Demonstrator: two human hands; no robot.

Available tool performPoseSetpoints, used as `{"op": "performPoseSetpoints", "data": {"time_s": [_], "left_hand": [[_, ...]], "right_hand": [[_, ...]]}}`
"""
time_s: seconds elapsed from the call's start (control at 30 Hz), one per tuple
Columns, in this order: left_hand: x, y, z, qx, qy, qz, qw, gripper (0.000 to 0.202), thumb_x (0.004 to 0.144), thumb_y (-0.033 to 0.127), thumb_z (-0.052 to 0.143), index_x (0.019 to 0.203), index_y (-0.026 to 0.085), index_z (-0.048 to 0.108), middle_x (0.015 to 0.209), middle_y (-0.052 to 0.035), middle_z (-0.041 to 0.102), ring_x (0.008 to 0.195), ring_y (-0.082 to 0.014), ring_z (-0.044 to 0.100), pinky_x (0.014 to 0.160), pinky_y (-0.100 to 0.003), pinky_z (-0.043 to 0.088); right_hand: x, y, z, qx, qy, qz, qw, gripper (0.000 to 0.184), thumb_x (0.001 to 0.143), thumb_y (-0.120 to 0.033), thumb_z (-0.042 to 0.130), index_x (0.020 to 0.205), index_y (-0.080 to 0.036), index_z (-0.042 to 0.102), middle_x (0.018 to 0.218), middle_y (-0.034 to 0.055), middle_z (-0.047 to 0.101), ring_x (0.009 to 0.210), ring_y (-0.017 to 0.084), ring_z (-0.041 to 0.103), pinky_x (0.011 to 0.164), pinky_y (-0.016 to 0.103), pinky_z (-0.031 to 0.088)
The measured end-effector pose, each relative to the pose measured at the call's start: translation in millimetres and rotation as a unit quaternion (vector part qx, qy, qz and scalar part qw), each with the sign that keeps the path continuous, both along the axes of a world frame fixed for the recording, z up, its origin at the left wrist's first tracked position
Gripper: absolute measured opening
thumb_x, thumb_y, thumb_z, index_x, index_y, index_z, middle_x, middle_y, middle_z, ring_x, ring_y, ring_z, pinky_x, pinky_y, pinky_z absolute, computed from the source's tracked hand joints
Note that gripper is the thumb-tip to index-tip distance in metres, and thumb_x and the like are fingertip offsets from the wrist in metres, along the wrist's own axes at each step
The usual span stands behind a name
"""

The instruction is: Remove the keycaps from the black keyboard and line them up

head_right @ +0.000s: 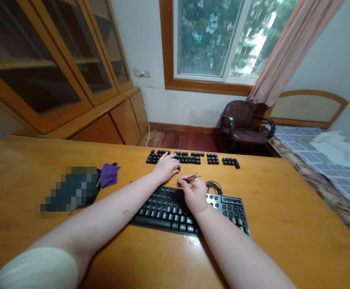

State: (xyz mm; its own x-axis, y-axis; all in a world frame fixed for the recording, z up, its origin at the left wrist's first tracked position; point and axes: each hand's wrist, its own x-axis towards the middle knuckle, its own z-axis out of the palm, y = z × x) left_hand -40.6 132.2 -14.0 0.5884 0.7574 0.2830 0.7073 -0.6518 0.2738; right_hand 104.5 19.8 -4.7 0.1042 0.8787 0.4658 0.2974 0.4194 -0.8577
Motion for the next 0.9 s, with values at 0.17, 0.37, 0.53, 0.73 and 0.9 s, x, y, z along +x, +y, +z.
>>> {"op": "performPoseSetpoints", "data": {"time_s": [0.17, 0.37, 0.53, 0.73, 0.9], "left_hand": [[-1.9, 1.9, -3.3, 0.04, -0.014, 0.042, 0.998, 0.012, 0.07, 0.024, 0.069, 0.082, 0.025, 0.07, 0.116, -0.0043, 0.06, 0.126, -0.027, 0.035, 0.109, -0.048, 0.011], [-3.2, 5.2, -6.9, 0.026, -0.033, 0.067, 0.997, 0.012, 0.069, 0.023, 0.069, 0.081, 0.025, 0.07, 0.117, -0.005, 0.059, 0.125, -0.0265, 0.035, 0.11, -0.048, 0.011], [-1.5, 5.6, -5.0, 0.014, -0.038, 0.078, 0.996, 0.011, 0.07, 0.023, 0.068, 0.081, 0.026, 0.07, 0.118, -0.0041, 0.058, 0.126, -0.0258, 0.035, 0.11, -0.047, 0.012], [-0.2, 8.9, -6.5, 0.015, -0.021, 0.096, 0.995, 0.012, 0.07, 0.027, 0.069, 0.082, 0.028, 0.07, 0.119, -0.0022, 0.058, 0.124, -0.0247, 0.038, 0.109, -0.046, 0.015], [-0.1, 11.6, -9.0, 0.017, -0.032, 0.089, 0.995, 0.011, 0.071, 0.027, 0.069, 0.081, 0.027, 0.07, 0.118, -0.0031, 0.058, 0.123, -0.0251, 0.038, 0.109, -0.046, 0.016]], "right_hand": [[-0.7, 1.0, -4.7, -0.009, 0.028, -0.008, 1.0, 0.022, 0.08, -0.036, 0.058, 0.074, -0.018, 0.069, 0.074, 0.0067, 0.07, 0.073, 0.021, 0.067, 0.06, 0.03, 0.054], [-1.0, 0.9, -7.1, -0.022, 0.046, -0.002, 0.999, 0.022, 0.08, -0.036, 0.059, 0.075, -0.018, 0.07, 0.075, 0.0073, 0.069, 0.073, 0.021, 0.067, 0.06, 0.031, 0.055], [-1.1, 1.1, -7.2, -0.021, 0.045, 0.005, 0.999, 0.023, 0.08, -0.036, 0.058, 0.075, -0.018, 0.07, 0.076, 0.0079, 0.07, 0.073, 0.021, 0.067, 0.06, 0.031, 0.055], [-1.1, 1.2, -8.9, -0.026, 0.034, 0.002, 0.999, 0.023, 0.081, -0.037, 0.057, 0.075, -0.018, 0.07, 0.074, 0.0066, 0.069, 0.068, 0.019, 0.066, 0.06, 0.03, 0.055], [-1.6, 1.3, -8.9, -0.027, 0.03, -0.004, 0.999, 0.022, 0.081, -0.037, 0.058, 0.076, -0.018, 0.069, 0.073, 0.0061, 0.069, 0.065, 0.018, 0.066, 0.059, 0.029, 0.054]]}}
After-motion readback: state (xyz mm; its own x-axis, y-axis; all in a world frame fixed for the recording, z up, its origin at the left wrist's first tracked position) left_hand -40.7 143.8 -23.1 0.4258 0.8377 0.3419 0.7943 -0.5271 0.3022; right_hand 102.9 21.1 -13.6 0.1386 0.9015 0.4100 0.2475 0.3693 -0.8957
